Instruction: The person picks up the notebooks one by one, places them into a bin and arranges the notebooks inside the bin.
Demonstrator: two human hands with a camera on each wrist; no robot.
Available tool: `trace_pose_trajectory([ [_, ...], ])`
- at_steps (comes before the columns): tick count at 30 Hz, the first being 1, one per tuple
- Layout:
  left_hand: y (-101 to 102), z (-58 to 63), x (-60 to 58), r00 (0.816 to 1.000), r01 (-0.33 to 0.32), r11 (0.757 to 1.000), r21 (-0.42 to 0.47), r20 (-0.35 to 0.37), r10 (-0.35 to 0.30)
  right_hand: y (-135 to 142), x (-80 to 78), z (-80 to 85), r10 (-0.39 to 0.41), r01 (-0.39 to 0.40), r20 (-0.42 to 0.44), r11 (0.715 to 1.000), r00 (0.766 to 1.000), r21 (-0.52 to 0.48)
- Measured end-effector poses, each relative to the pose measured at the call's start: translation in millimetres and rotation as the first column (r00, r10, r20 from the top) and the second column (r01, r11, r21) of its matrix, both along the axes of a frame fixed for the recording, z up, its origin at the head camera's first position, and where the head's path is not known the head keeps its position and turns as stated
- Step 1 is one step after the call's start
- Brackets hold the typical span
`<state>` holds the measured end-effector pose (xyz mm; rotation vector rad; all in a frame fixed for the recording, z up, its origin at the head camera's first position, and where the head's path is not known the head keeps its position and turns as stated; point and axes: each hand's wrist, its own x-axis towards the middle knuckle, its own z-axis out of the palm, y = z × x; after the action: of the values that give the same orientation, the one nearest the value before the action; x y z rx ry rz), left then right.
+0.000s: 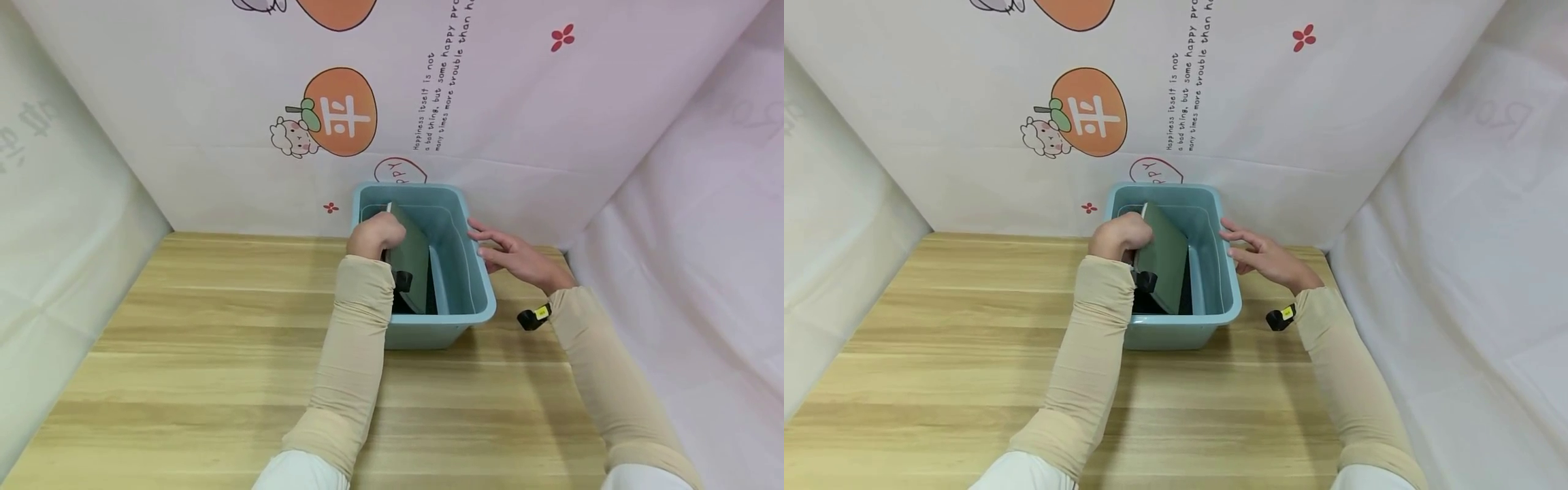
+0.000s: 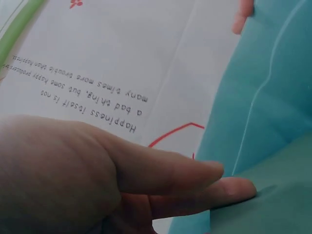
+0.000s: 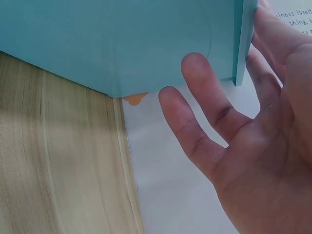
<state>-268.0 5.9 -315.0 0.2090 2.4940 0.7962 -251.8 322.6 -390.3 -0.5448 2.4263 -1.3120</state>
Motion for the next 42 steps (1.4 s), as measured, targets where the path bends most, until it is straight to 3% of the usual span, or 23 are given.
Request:
trace_pose_trajectory([
  [6,-4.7,0.4,1.1,0.996,0.074,0.992,-0.099,0.056,-0.069,-0.1,-0.2,-0.5,0.006,-0.006,0.011,1.000,1.000,-0.014],
  [15,-2.8,-3.9,0.0,0.993,0.105,0.975,-0.195,0.079,-0.091,-0.7,1.8,1.4,-0.009,0.010,0.024,1.000,1.000,-0.015],
  [23,0.1,-3.9,0.0,0.990,0.089,0.978,-0.189,0.128,-0.066,0.4,1.8,1.7,-0.007,0.007,0.025,1.000,1.000,-0.019],
  [30,-0.6,0.5,-0.3,0.987,0.132,0.974,-0.183,0.119,-0.111,-0.1,1.0,0.8,0.002,-0.002,0.016,1.000,1.000,-0.016],
  [33,-4.2,5.3,0.4,0.993,0.099,0.984,-0.150,0.076,-0.088,0.0,1.4,-0.2,0.002,-0.001,0.017,1.000,1.000,-0.017],
  [37,-13.3,21.3,3.5,1.000,-0.012,0.998,-0.057,0.009,0.013,-0.6,1.7,-0.2,-0.001,0.002,0.016,1.000,1.000,-0.011],
  [42,-27.9,41.7,3.9,0.989,-0.127,0.991,0.029,-0.069,0.129,-0.9,0.3,1.3,-0.005,0.005,0.005,1.000,1.000,-0.004],
])
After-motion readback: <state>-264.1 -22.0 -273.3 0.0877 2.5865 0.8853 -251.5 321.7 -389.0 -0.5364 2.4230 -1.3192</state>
